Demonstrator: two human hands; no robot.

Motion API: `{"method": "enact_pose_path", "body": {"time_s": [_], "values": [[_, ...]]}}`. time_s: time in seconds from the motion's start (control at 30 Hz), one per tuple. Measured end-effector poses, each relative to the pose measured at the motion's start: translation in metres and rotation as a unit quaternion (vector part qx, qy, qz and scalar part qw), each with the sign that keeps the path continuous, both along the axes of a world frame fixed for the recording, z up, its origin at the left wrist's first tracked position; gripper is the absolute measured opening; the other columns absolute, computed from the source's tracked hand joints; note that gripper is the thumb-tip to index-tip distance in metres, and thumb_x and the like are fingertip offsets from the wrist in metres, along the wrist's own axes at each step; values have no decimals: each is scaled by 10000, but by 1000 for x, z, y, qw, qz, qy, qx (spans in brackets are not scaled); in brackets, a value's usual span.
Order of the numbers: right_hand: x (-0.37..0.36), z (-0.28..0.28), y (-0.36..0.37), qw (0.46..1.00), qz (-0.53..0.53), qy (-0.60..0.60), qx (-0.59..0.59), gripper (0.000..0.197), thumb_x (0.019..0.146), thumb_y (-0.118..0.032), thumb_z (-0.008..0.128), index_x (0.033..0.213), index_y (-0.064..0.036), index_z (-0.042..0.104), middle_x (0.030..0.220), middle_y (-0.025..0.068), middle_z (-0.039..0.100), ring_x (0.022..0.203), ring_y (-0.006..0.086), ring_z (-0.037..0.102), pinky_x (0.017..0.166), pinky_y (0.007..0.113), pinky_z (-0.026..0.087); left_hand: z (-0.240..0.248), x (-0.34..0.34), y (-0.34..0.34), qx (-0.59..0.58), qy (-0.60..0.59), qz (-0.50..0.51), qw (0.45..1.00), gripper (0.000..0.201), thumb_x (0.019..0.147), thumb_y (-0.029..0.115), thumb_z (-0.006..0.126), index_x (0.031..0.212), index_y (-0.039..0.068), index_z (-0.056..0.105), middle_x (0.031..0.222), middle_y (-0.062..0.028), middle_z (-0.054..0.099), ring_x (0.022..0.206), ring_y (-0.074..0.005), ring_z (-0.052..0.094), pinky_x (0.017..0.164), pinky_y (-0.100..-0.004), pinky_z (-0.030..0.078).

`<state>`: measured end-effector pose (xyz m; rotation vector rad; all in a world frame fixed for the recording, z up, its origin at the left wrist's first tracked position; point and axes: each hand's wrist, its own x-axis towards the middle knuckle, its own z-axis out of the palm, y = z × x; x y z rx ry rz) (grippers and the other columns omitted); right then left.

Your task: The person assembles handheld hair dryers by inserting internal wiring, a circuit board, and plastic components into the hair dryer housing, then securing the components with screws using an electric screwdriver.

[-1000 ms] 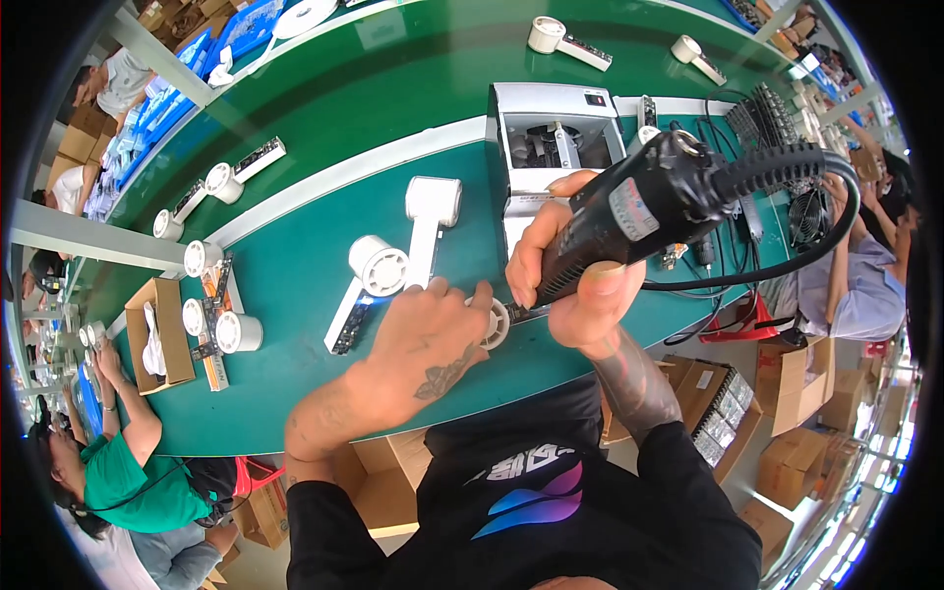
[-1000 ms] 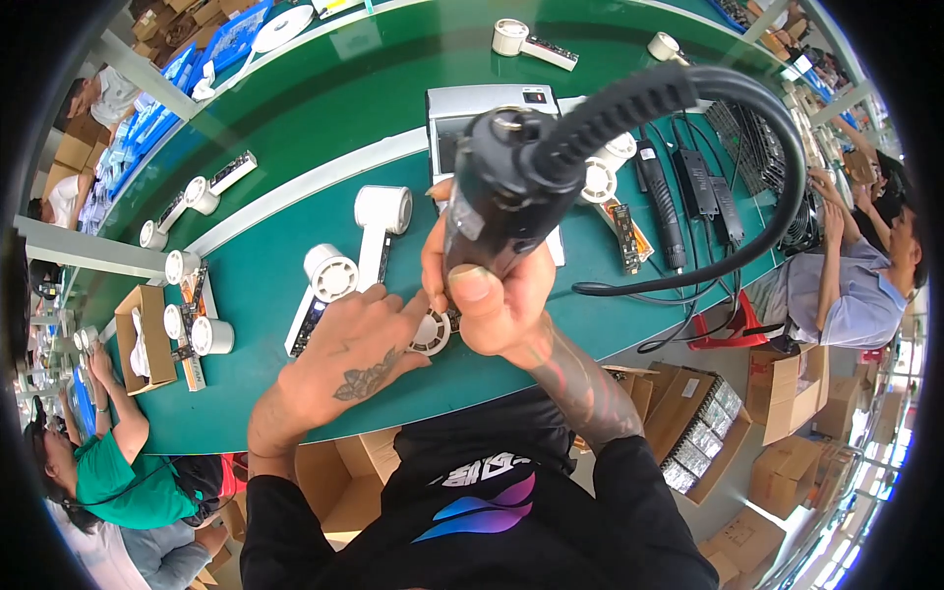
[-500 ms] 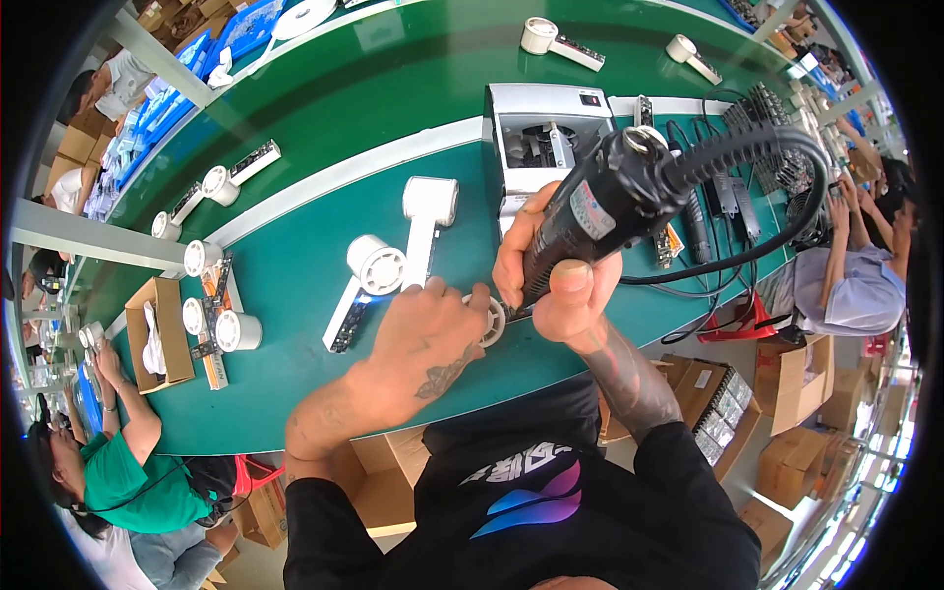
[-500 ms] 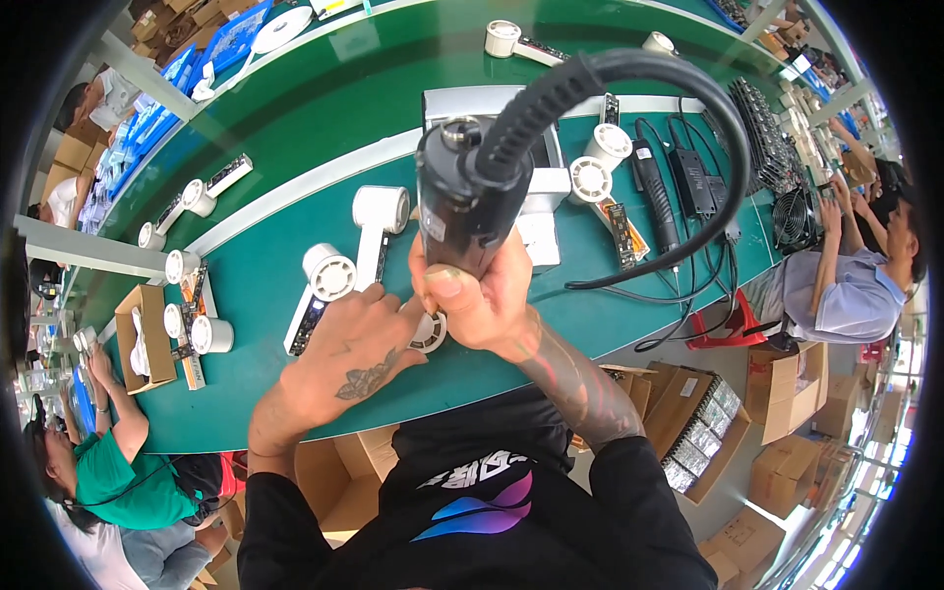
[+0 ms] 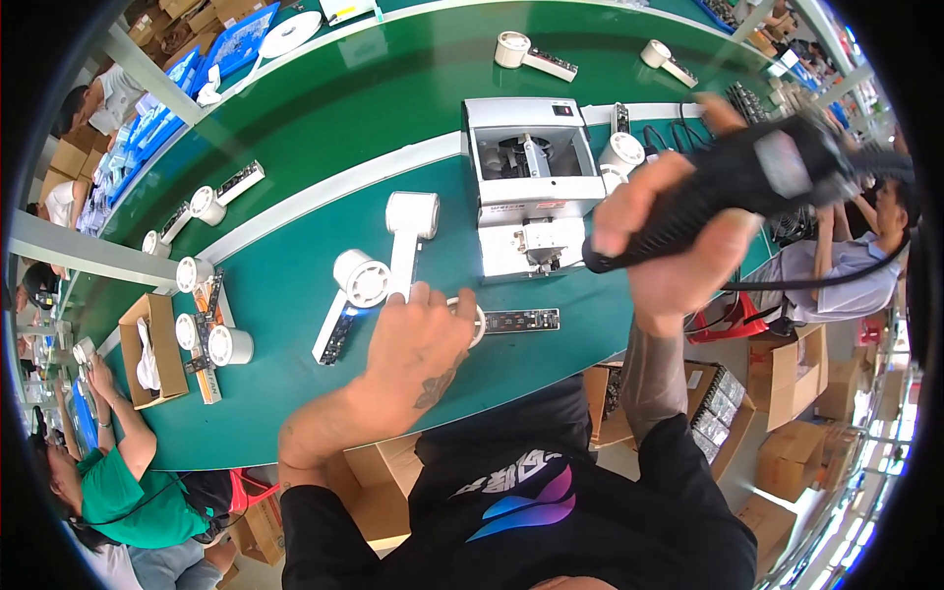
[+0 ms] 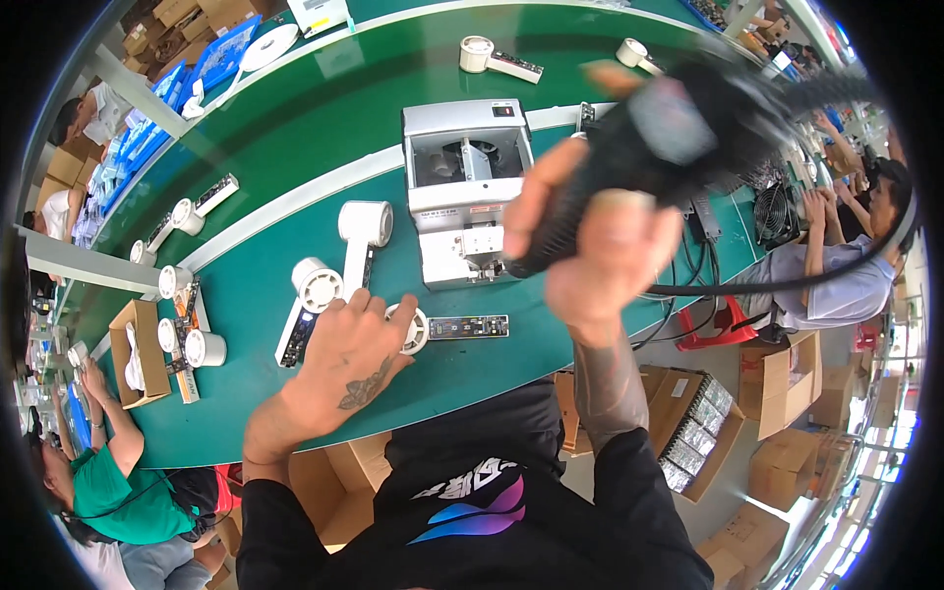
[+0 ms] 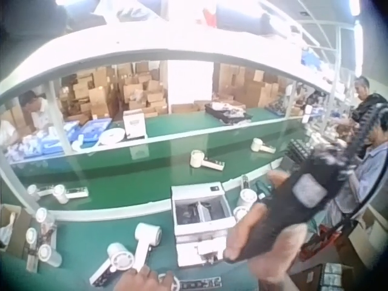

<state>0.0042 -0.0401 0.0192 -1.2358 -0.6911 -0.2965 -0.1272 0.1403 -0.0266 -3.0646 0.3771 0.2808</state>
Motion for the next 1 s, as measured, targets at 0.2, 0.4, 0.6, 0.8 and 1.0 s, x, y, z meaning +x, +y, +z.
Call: {"method": "enact_pose_path", "body": {"time_s": [0.2, 0.4, 0.6, 0.8, 1.0], "values": [[5, -27, 29, 997, 5, -47, -66, 829, 969, -666, 545, 1243, 106, 420, 654, 101, 580, 485, 154, 561, 463, 263, 442, 2, -3, 5, -53, 5, -6, 999, 585, 798, 248, 827, 1274, -8, 603, 886, -73, 599, 920, -234, 589, 712, -361, 467], [-25, -37, 24, 994, 64, 85, -18, 864, 909, -669, 650, 1308, 56, 402, 625, 88, 528, 457, 179, 522, 445, 301, 436, -3, -6, 8, -85, -55, -28, 994, 371, 805, 195, 770, 1083, -15, 643, 827, -86, 648, 856, -219, 627, 651, -341, 483], [-51, -41, 30, 980, 137, 140, -9, 953, 851, -719, 691, 1350, 24, 364, 627, 101, 538, 456, 201, 528, 437, 328, 442, -4, -3, 5, -49, -27, -24, 998, 472, 805, 233, 786, 1173, -7, 611, 848, -71, 621, 877, -221, 605, 674, -341, 474], [-51, -59, 41, 981, 148, 122, -22, 924, 909, -698, 629, 1313, 91, 367, 641, 105, 548, 473, 176, 532, 449, 302, 437, -11, -6, 5, -56, -37, -20, 998, 418, 798, 219, 775, 1127, 14, 620, 841, -60, 624, 874, -220, 610, 682, -335, 474], [-59, -68, 41, 977, 190, 92, -18, 864, 894, -672, 676, 1299, 39, 397, 651, 108, 550, 484, 176, 537, 459, 303, 436, -13, -6, 10, -64, -68, -44, 995, 278, 779, 144, 724, 1019, 29, 647, 795, -45, 647, 838, -204, 627, 665, -316, 477]]}}
